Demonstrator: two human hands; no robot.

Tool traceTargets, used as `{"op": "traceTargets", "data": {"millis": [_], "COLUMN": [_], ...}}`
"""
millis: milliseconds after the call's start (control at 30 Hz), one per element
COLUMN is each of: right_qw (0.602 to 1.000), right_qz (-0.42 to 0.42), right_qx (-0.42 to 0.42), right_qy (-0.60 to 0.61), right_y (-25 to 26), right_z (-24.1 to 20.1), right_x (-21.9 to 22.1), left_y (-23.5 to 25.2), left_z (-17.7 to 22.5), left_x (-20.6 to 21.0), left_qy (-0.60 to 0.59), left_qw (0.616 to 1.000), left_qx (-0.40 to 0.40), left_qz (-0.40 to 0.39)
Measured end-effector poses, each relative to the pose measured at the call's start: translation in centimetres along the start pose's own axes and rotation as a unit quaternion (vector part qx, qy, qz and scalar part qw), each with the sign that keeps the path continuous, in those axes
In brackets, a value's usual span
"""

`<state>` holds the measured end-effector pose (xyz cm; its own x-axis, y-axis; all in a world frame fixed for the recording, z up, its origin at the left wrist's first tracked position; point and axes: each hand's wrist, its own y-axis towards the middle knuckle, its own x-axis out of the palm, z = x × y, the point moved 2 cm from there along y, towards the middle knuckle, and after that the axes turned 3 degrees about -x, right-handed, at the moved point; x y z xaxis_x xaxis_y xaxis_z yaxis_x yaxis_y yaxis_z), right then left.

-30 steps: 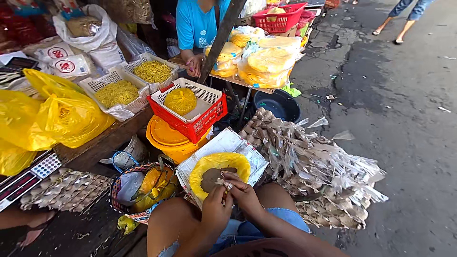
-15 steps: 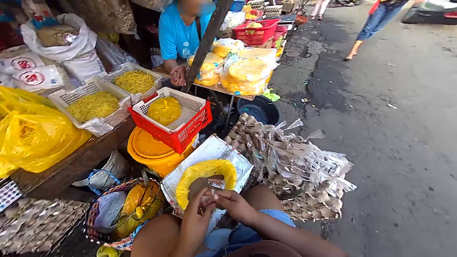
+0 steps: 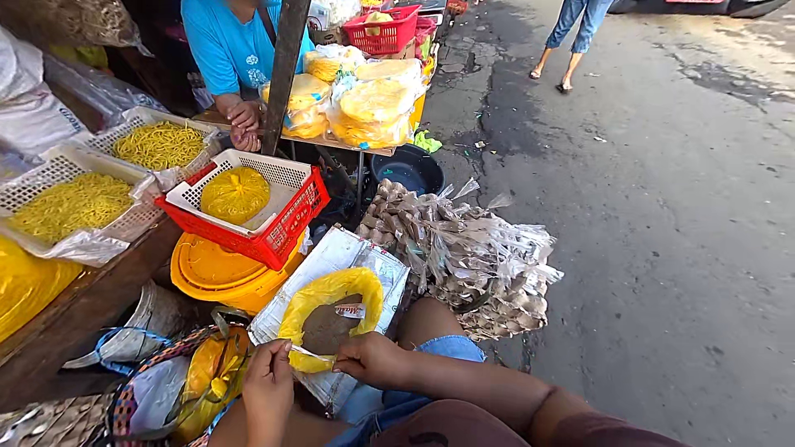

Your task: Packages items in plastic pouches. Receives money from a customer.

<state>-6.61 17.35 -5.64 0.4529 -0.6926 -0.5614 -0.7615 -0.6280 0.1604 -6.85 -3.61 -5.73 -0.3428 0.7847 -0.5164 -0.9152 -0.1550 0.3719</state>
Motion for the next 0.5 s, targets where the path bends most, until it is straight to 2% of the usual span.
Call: {"op": "traceTargets", "data": {"millis": [67,167,233,333,367,500], "right_qw": [1.000,0.992,0.978,0.958,0.953,0.926], "right_qz": [-0.011,0.035,0.082,0.127,0.143,0.197], "right_qx": [0.027,0.097,0.145,0.171,0.162,0.145], "right_qy": [0.004,0.078,0.126,0.190,0.213,0.287], "right_y": [-0.4,-0.9,-0.8,-0.3,-0.1,0.4], "right_z": [0.0,0.3,0.1,-0.7,-0.9,-1.1], "right_x": [-0.1,-0.3,-0.8,-1.3,-1.4,-2.6], "left_y": [-0.7,-1.7,-2.1,-3.5,-3.8,-4.3], "left_z": [-0.8,-1.0,-0.5,1.2,1.7,2.0], "left_x": [0.6,1.5,2.1,3.4,3.8,5.1], "left_qy": [-0.037,-0.121,-0.163,-0.220,-0.228,-0.232], "left_qw": [0.998,0.989,0.980,0.922,0.906,0.878], "left_qx": [-0.041,-0.086,-0.083,-0.124,-0.155,-0.237], "left_qz": [0.014,0.029,-0.075,-0.292,-0.322,-0.346]}}
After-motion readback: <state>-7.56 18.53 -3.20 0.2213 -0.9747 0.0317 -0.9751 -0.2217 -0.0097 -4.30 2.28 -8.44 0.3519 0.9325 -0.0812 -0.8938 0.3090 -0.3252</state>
